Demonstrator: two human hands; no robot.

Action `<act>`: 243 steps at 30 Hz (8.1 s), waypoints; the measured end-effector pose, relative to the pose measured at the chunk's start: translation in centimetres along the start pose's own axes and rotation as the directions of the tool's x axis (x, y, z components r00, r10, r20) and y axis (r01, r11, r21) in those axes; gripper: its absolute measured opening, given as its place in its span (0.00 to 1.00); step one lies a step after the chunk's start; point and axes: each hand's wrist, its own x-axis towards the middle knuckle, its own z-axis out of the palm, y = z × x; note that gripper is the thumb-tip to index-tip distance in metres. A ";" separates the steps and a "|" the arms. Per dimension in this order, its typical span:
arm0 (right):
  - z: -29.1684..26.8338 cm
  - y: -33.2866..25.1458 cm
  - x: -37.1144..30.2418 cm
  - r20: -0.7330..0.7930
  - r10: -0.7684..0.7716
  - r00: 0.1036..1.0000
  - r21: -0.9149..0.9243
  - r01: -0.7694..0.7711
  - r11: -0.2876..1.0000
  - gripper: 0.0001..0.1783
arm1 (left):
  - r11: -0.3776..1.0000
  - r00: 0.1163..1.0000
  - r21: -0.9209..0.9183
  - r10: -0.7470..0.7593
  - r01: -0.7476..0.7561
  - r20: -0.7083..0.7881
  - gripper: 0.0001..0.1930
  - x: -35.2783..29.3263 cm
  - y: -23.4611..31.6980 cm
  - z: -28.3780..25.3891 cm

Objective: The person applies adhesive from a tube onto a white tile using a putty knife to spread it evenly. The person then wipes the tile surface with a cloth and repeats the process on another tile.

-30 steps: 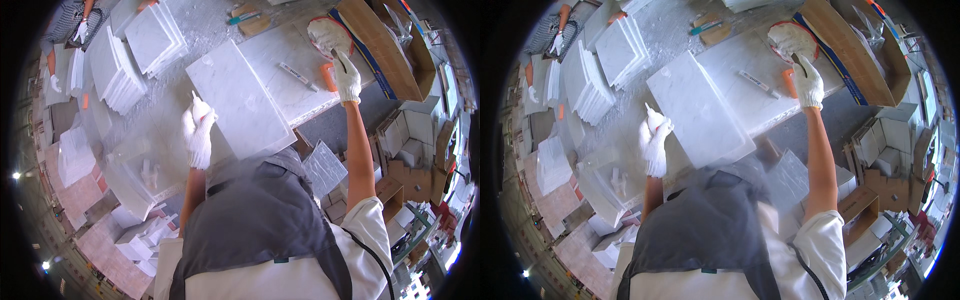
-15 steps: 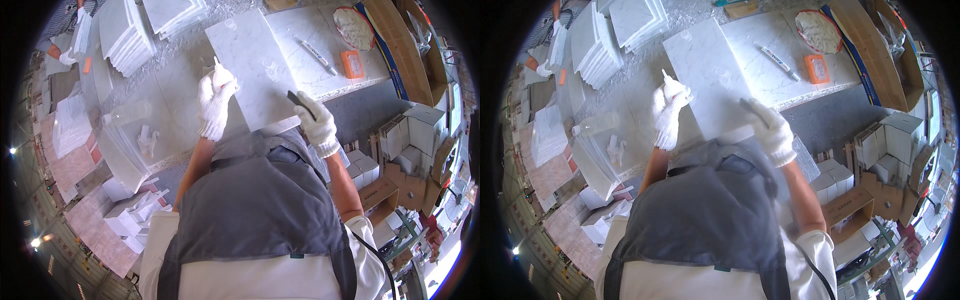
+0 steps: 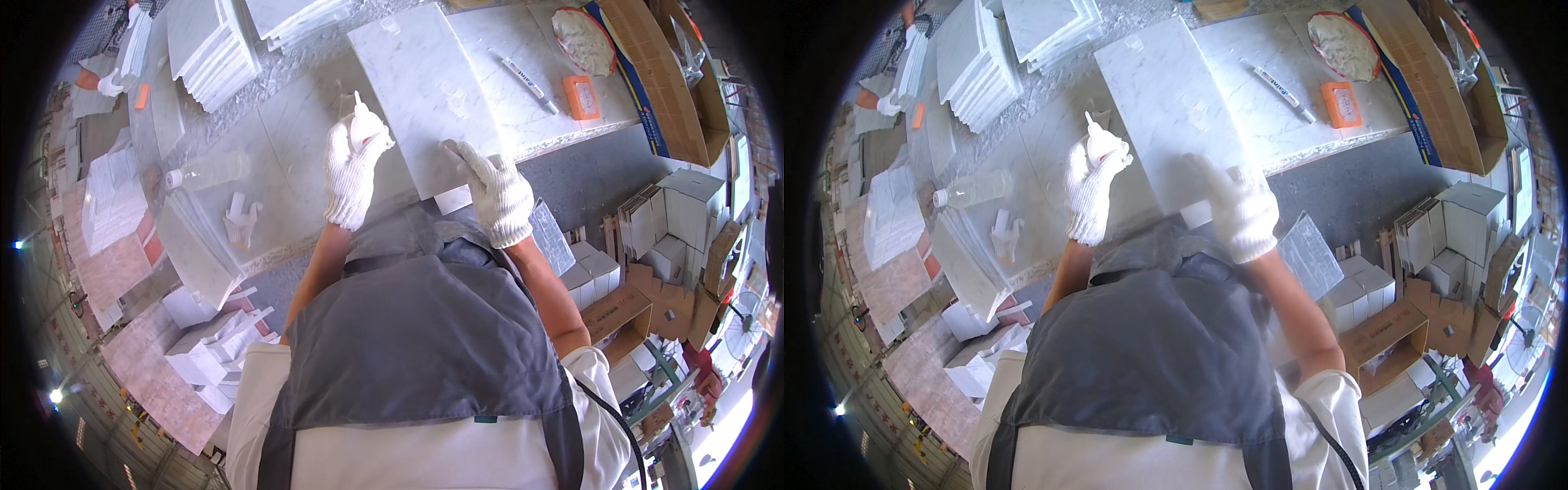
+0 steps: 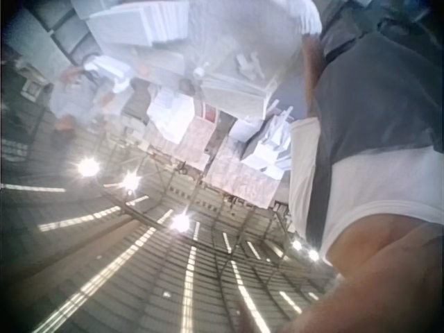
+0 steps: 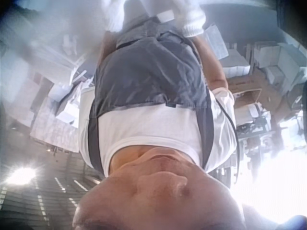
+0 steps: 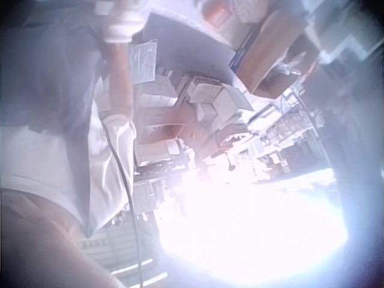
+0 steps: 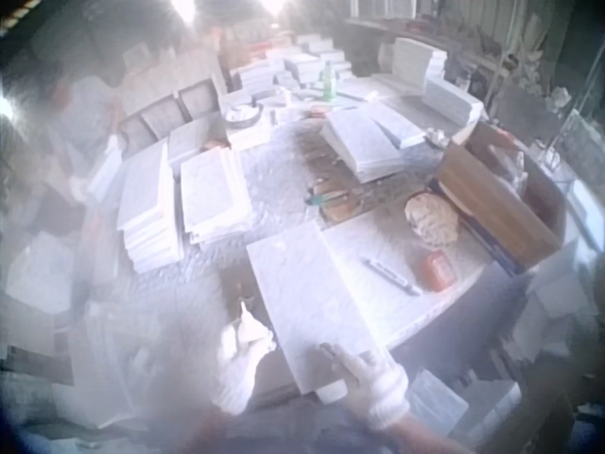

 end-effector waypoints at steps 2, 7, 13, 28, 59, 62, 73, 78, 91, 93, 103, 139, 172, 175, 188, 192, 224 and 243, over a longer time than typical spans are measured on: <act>-0.5 -0.3 0.0 -0.013 0.020 1.000 0.057 -0.019 0.998 0.19 | 1.000 1.000 -0.017 -0.008 0.008 -0.005 0.24 -0.3 0.0 -0.4; -2.5 -1.3 -0.4 0.075 0.108 0.991 0.207 -0.121 0.971 0.21 | 0.997 0.999 -0.074 -0.024 0.023 -0.023 0.25 -0.5 -0.3 -1.2; -1.7 -1.8 0.0 0.200 0.181 0.963 0.085 -0.201 0.976 0.20 | 0.998 0.999 -0.050 -0.039 0.039 -0.006 0.25 -0.6 -0.3 -1.7; -0.7 -1.1 -1.1 0.083 0.032 0.996 -0.015 -0.031 0.999 0.20 | 0.996 0.997 -0.061 -0.065 0.063 -0.032 0.25 -0.9 0.6 -1.6; -2.6 1.3 -3.0 0.163 0.328 0.930 0.357 -0.366 0.860 0.21 | 0.184 0.893 0.874 0.090 -0.450 0.441 0.18 -2.7 3.4 0.9; -2.6 1.4 -2.9 0.155 0.338 0.928 0.362 -0.372 0.855 0.22 | 0.103 0.894 0.889 0.000 -0.445 0.448 0.16 -2.3 3.4 1.4; -2.8 1.8 -2.9 0.149 0.330 0.932 0.386 -0.362 0.849 0.23 | -0.077 0.921 0.918 -0.015 -0.390 0.390 0.07 -2.7 3.4 2.6; -2.8 1.9 -2.9 0.184 0.356 0.916 0.412 -0.401 0.818 0.23 | -0.104 0.919 0.914 -0.022 -0.393 0.393 0.08 -2.8 3.4 2.8; -3.2 1.8 -2.7 0.190 0.354 0.916 0.423 -0.402 0.812 0.22 | -0.131 0.908 0.899 -0.019 -0.417 0.418 0.12 -2.5 3.0 2.6; -3.2 1.9 -2.7 0.189 0.359 0.914 0.401 -0.405 0.821 0.22 | -0.106 0.904 0.898 -0.038 -0.428 0.427 0.15 -2.4 2.8 2.2; -1.9 3.5 -2.8 0.108 0.361 0.927 0.554 -0.357 0.752 0.23 | 0.691 0.962 0.670 0.177 -0.271 0.207 0.21 -2.2 -1.4 -1.5; -2.7 3.1 2.1 0.447 0.351 0.823 0.794 -0.546 0.267 0.17 | 0.635 0.798 0.773 0.464 0.005 -0.386 0.30 1.9 -2.0 -11.9; -3.3 3.1 9.6 0.413 0.427 0.804 0.774 -0.557 0.300 0.20 | -0.208 0.457 0.514 0.268 -0.832 0.848 0.28 16.0 2.2 3.7; -3.5 2.9 12.6 0.331 0.329 0.885 0.727 -0.461 0.509 0.24 | -0.044 0.812 0.880 0.367 -0.473 0.455 0.29 18.0 2.0 1.8; 7.2 -0.1 20.8 0.019 -0.137 0.990 0.042 0.136 0.990 0.29 | 0.612 0.931 0.786 0.330 -0.084 -0.157 0.35 11.7 -4.3 5.2; 6.8 -1.3 21.3 0.048 -0.141 0.989 0.136 0.133 0.982 0.29 | 0.589 0.920 0.799 0.371 -0.124 -0.130 0.34 11.9 -4.1 5.1; 6.4 -3.2 21.8 0.170 -0.028 0.985 0.195 -0.006 0.981 0.29 | 0.496 0.915 0.848 0.403 -0.187 -0.034 0.34 12.5 -5.2 4.2; 7.9 -4.1 22.8 0.242 -0.052 0.969 0.141 0.018 0.990 0.33 | 0.564 0.945 0.812 0.322 -0.146 -0.054 0.36 12.8 -7.0 3.6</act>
